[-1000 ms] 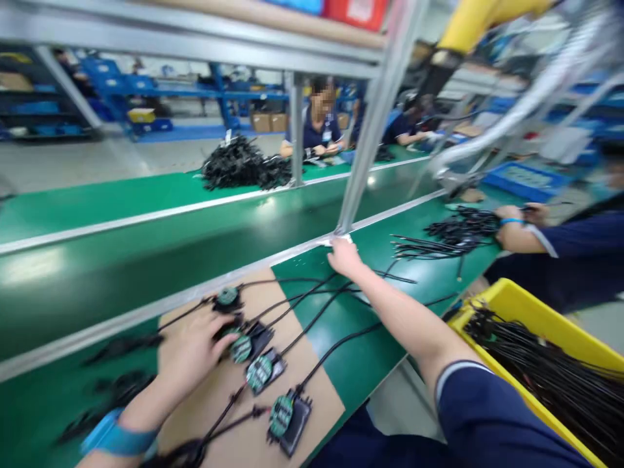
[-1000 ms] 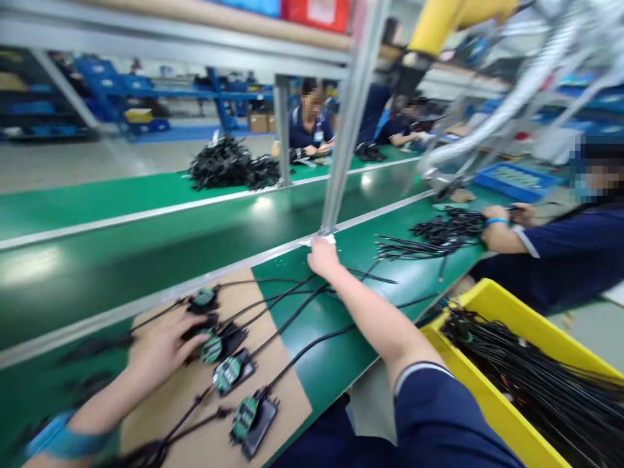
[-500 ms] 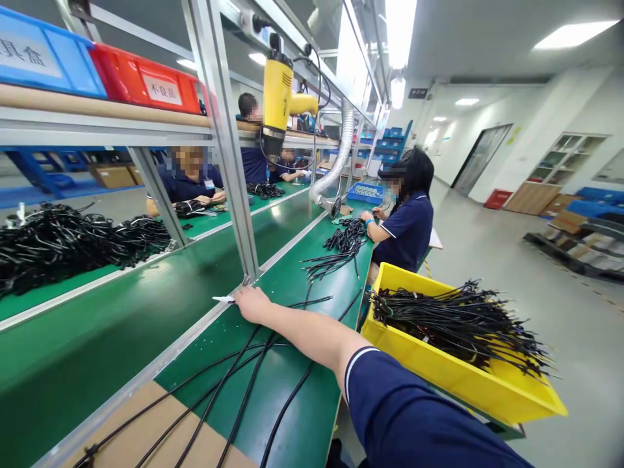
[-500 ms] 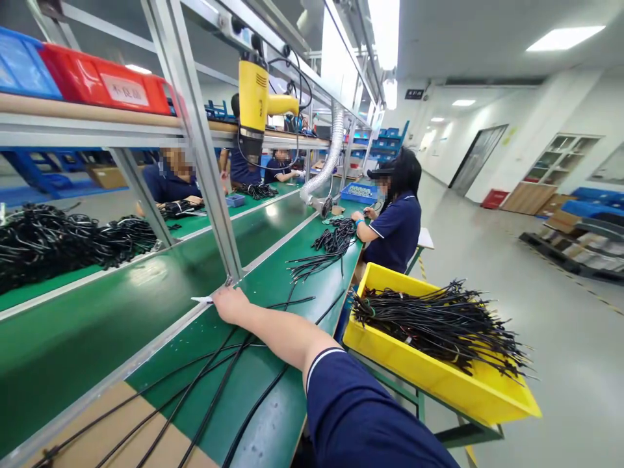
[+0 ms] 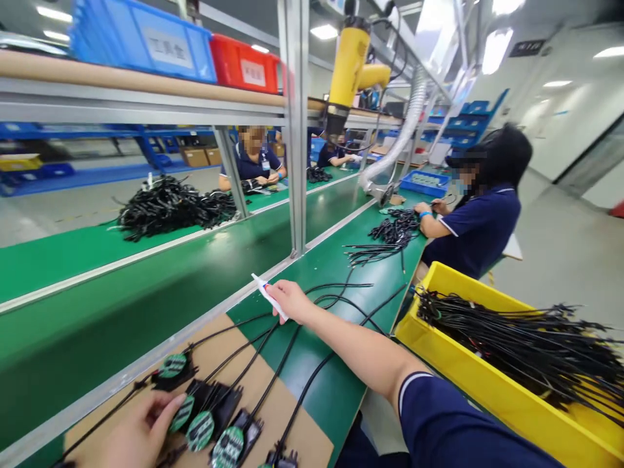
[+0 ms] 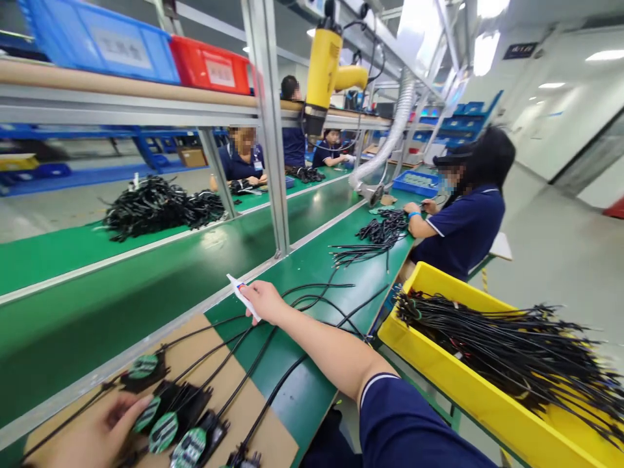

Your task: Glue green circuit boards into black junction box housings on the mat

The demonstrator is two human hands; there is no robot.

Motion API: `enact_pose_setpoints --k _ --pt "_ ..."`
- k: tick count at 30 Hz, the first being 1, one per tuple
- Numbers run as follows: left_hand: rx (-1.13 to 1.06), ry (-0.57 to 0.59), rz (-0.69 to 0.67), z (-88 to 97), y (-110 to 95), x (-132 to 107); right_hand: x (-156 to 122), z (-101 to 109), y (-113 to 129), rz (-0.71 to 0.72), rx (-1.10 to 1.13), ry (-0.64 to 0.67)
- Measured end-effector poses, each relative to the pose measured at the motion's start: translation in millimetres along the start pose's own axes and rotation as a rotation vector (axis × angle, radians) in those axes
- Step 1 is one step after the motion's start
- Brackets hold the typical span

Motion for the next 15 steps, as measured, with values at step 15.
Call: enact_pose_setpoints --k 15 --pt "-1.014 0.102 0.131 22.3 -102.1 -18.0 -47.5 -162.2 25.6 -0.075 0.374 0.327"
Point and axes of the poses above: each hand's wrist, its own x-axis towards the middle knuckle, its own z-axis out of the back of the hand, y = z × x, the point moved 7 cm from there along x, towards the middle knuckle
